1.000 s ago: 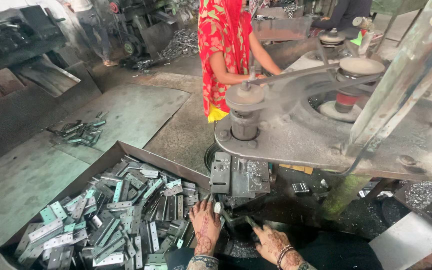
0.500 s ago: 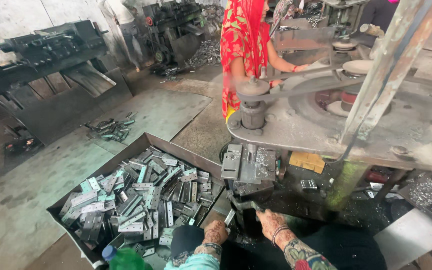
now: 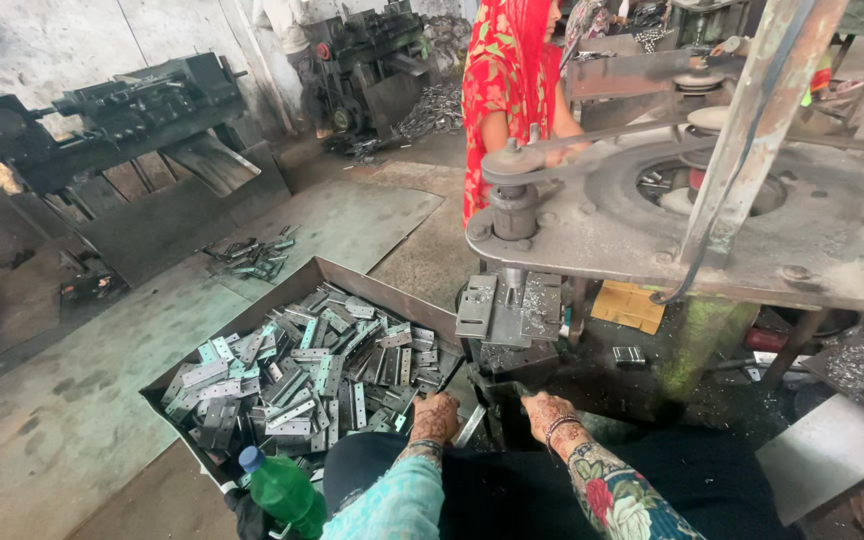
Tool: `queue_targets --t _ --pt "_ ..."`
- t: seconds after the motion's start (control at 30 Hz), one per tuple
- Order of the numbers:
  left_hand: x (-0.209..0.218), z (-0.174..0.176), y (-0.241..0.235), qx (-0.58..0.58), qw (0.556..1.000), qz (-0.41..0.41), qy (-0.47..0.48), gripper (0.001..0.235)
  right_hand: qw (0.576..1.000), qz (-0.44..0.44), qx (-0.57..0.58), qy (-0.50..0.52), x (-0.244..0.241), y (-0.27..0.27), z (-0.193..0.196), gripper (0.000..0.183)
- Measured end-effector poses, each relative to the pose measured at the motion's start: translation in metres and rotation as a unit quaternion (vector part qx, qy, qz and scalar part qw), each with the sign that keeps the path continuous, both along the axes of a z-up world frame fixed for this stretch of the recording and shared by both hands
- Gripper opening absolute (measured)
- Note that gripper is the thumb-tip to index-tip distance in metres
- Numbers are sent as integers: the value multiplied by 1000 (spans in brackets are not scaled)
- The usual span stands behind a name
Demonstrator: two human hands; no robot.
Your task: The person repeatedly picks small metal brackets from a bin, places them into a press machine, and operates the lever to process them. The person then removes the processed brackets and returns them to the bin. This cycle continues throughout the clip.
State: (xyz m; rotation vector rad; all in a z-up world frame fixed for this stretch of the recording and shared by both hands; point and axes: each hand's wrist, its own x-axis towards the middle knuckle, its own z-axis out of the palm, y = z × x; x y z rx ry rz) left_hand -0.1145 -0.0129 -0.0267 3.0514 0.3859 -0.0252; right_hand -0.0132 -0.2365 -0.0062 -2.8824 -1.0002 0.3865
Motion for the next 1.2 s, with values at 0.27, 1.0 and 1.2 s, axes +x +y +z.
queue_targets --t 0.27,1.0,1.2 --pt "3 -15 -11 43 988 19 147 27 1000 0 2 1 0 1 8 49" --pt "34 78 50 17 970 48 -236 40 1000 18 11 -21 0 -9 0 60" --pt "36 -27 50 -5 995 94 32 25 1000 2 16 -15 -9 -10 15 65"
